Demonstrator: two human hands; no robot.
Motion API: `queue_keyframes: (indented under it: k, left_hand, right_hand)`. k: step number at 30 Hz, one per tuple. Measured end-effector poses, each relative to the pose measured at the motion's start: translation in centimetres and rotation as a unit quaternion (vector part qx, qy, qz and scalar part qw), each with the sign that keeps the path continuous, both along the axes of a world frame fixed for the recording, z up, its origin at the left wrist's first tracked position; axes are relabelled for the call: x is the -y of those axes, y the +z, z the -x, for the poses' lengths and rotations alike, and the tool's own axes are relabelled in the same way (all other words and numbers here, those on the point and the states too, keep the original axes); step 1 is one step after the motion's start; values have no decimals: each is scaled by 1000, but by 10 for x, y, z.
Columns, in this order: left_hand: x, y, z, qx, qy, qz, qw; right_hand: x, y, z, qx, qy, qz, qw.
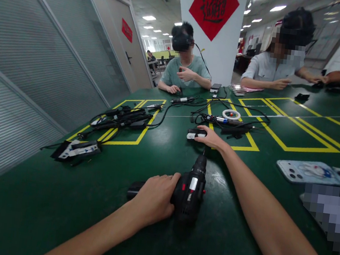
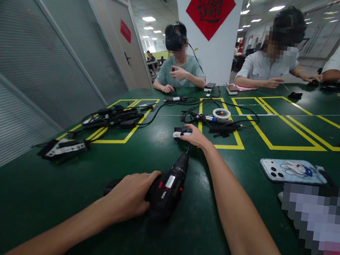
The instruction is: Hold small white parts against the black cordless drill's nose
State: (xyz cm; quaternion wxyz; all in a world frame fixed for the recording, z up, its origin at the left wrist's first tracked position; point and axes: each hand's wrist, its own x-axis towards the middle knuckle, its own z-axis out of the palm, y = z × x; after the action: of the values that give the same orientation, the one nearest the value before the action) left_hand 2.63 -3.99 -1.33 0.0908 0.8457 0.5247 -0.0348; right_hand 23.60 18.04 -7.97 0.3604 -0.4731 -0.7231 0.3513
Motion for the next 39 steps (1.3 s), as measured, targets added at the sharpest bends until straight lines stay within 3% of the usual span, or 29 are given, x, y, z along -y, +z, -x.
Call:
queue_keyframes:
  k: [5, 8, 12, 14, 17, 21, 25, 27, 34, 39]
  left_hand:
    - [0, 1, -1, 3, 4, -8, 1000]
    - [0, 0, -1, 11, 6, -15, 1000]
    - [2, 4, 2, 42, 21, -28, 999]
    - [3, 9, 6, 105, 49, -30, 993]
    - [1, 18, 14, 264, 82, -25, 961]
    - [-8, 25, 30, 447, 122, 2, 886]
    - [-21, 24, 40, 551, 168, 65, 815]
    - [-28, 19, 41, 578, 178, 64, 794]
    - [-32, 5, 35, 608, 182, 24, 772]
    - [-25, 14, 31, 573, 169, 39, 801]
  right_hand:
    - [-4, -2, -4, -44, 9, 28, 999]
    - [-8, -4, -11, -137, 13, 73, 988]
    - [-15, -6, -21, -331, -15, 150, 932]
    - [-17, -8, -22, -367, -34, 166, 914]
    - [-13, -10, -15, -304, -88, 105, 943]
    - [3, -11, 2, -132, -99, -47, 985]
    - [13, -15, 9, -11, -81, -118, 990]
    - [12, -17, 9, 22, -69, -140, 987]
    - [6, -14, 13, 58, -51, -134, 988]
    - [1, -13, 20, 61, -68, -126, 988]
